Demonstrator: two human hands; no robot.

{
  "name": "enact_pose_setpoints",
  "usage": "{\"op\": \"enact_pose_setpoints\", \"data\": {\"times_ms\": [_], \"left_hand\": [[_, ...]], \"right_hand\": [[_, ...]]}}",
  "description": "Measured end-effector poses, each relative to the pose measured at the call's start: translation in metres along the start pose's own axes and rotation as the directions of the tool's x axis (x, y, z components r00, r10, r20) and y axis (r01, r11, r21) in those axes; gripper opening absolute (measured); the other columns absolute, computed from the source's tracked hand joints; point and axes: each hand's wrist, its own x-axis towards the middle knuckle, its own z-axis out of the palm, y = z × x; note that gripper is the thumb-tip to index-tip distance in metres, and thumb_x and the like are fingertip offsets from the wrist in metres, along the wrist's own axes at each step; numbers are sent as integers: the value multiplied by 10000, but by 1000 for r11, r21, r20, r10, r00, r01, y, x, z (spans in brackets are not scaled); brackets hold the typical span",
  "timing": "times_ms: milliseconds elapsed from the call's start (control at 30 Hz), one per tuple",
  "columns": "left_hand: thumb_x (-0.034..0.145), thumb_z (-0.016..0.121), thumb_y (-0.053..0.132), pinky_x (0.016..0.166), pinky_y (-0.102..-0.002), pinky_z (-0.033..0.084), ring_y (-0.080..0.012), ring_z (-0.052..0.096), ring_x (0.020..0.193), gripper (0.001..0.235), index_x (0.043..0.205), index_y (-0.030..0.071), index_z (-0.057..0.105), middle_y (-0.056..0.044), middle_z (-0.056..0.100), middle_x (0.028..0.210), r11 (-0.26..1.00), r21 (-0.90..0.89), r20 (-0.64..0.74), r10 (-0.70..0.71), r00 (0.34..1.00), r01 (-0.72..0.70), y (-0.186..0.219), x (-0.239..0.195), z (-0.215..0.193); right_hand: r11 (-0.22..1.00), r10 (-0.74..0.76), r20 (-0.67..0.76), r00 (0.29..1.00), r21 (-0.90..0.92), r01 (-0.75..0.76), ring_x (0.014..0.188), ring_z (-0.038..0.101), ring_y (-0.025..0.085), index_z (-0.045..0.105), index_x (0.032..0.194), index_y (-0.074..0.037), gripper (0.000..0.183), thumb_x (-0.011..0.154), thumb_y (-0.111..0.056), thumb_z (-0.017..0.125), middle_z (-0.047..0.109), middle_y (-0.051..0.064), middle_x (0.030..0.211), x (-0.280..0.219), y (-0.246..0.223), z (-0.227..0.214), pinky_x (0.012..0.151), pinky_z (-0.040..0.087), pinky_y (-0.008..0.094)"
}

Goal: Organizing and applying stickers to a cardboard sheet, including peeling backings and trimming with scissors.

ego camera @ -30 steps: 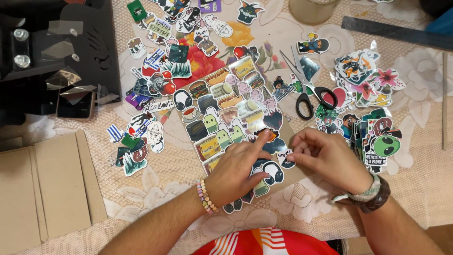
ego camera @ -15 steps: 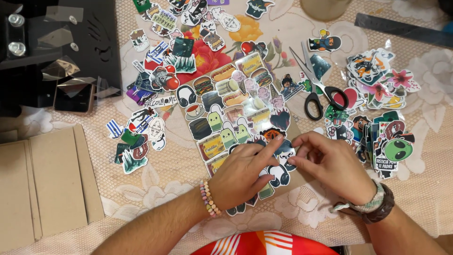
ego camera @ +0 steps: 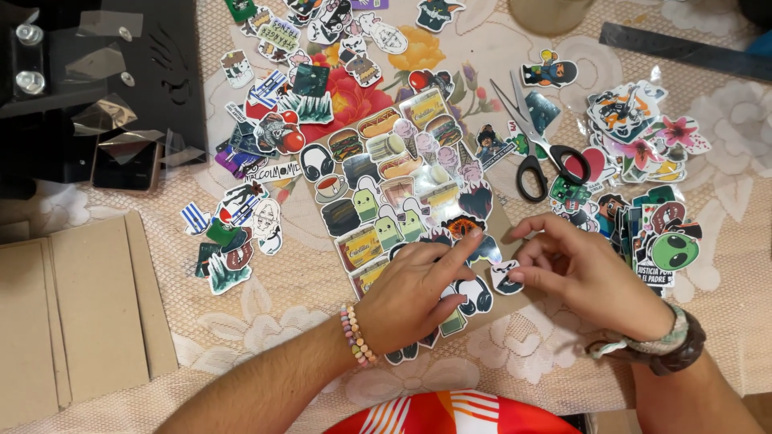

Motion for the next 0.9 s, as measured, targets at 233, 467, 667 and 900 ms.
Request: {"op": "enact_pose_setpoints", "data": {"times_ms": [233,467,667,900], "left_hand": [[867,767,95,959,-446,433,-279,589,1124,901,1572,43,208,12,739,1147,1000,14,-16,10,1000,-10,-1,-1,2],[846,791,105,952,-449,445,-271,592,1096,920,1572,62,228,14,736,1103,1000,31,-18,0,1000,1,-2,-1,4],[860,739,35,952,-457,467,-296,593,1105,785,1519,-3,314,-106,676,1170,987,127,-29,101,994,-97,5,3,3],[838,767,77,1053,-484,439,-329,584,1141,824,1525,-1,318,-195,633,1213,983,167,-14,79,997,-75,6,4,1]], "right_hand": [[995,-45,-61,997,-94,39,652,707,77,643,1156,-177,444,765,-243,842,780,-51,737,3,-4,14,675,538,243],[981,-126,-112,986,-158,108,626,690,60,618,1158,-184,467,760,-264,847,776,-78,727,5,3,19,661,521,241],[967,-131,-121,984,-235,100,647,722,68,621,1166,-218,458,766,-276,836,780,-97,745,3,-4,20,657,542,257],[917,-192,-231,954,-388,91,548,546,165,592,1078,-215,451,753,-389,852,562,-24,633,4,6,30,588,438,343]]}}
